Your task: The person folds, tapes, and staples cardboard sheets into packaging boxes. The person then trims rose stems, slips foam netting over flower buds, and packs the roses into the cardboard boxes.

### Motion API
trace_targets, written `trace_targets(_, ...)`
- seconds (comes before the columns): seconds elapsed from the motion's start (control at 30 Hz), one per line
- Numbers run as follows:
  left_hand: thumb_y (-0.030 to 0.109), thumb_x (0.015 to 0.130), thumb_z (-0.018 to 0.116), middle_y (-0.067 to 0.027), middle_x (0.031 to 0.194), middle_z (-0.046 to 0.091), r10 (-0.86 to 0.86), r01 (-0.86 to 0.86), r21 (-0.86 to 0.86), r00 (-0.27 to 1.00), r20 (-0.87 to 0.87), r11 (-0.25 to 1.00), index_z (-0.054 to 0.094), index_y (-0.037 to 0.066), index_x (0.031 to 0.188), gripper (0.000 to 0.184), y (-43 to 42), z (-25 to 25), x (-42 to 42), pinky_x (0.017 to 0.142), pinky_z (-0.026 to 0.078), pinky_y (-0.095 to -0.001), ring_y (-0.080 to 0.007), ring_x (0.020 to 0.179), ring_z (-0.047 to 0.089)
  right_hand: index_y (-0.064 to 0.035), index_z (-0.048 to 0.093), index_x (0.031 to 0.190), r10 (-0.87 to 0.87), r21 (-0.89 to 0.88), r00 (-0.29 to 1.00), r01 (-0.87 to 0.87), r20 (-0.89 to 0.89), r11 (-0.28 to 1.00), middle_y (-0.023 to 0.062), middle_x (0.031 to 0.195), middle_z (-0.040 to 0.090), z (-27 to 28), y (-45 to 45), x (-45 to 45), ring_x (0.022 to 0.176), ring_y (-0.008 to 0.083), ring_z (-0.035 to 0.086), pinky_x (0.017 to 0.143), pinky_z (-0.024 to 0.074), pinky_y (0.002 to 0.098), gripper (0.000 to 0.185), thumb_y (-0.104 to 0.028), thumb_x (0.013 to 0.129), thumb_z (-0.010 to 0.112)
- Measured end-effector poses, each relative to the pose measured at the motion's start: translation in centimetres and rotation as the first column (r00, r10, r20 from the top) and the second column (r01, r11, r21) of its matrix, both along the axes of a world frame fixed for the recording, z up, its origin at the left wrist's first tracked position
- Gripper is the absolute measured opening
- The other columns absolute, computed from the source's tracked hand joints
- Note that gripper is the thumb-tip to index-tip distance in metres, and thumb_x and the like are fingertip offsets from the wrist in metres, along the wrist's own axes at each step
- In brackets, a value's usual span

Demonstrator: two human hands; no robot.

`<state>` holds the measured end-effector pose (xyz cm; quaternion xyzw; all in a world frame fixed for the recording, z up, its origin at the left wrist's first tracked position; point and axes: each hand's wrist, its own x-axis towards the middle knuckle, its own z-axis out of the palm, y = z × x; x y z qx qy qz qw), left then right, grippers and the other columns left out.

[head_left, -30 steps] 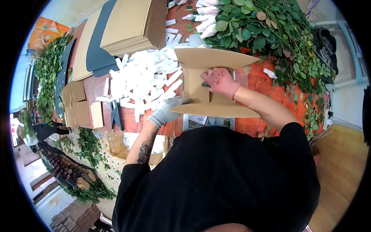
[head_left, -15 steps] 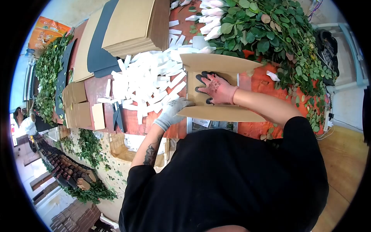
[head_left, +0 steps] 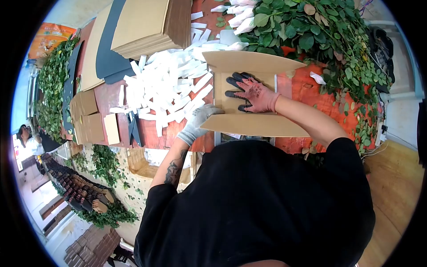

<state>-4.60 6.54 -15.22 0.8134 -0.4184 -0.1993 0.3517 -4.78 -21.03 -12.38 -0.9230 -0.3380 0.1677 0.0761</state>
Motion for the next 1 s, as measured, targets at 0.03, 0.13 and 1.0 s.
trace_targets(0.03, 0.025, 0.077, 0.059, -0.0102, 0.109, 0.061, 0.009, -0.009, -0.006, 1.000, 0.013, 1.000, 0.062, 0.011, 0.107, 0.033, 0.0, -0.4, -0.1, 0.087, 0.046, -0.0378, -0.0295, 0.102, 0.057, -0.0253, 0.044, 0.134, -0.019, 0.001, 1.000, 0.019, 0.002, 1.000, 0.0158, 0.143, 0.030, -0.2, 0.1, 0.0, 0.134, 0.0356, 0.023, 0.110, 0.0160, 0.0492, 0.062, -0.046, 0.077, 0.058)
trace_targets(0.13, 0.024, 0.075, 0.061, -0.0104, 0.109, 0.061, 0.020, -0.020, -0.007, 0.999, 0.045, 1.000, 0.062, 0.011, 0.108, 0.035, 0.0, -0.4, -0.2, 0.087, 0.046, -0.0382, -0.0306, 0.102, 0.057, -0.0242, 0.045, 0.133, 0.009, -0.029, 1.000, -0.008, 0.018, 1.000, 0.0157, 0.143, 0.031, 3.0, 1.4, 0.6, 0.133, 0.0352, 0.026, 0.110, 0.0171, 0.0496, 0.063, -0.047, 0.076, 0.059)
trace_targets(1.0, 0.024, 0.083, 0.052, -0.0017, 0.110, 0.064, 0.090, -0.099, 0.073, 0.989, 0.119, 0.992, 0.063, 0.015, 0.107, 0.029, 0.5, -0.7, -0.9, 0.079, 0.050, -0.0298, -0.0187, 0.097, 0.062, -0.0208, 0.043, 0.135, 0.252, -0.047, 0.967, -0.253, -0.029, 0.966, 0.0110, 0.146, 0.029, 0.5, 0.7, 2.6, 0.134, 0.0336, 0.025, 0.112, 0.0138, 0.0473, 0.070, -0.053, 0.074, 0.057)
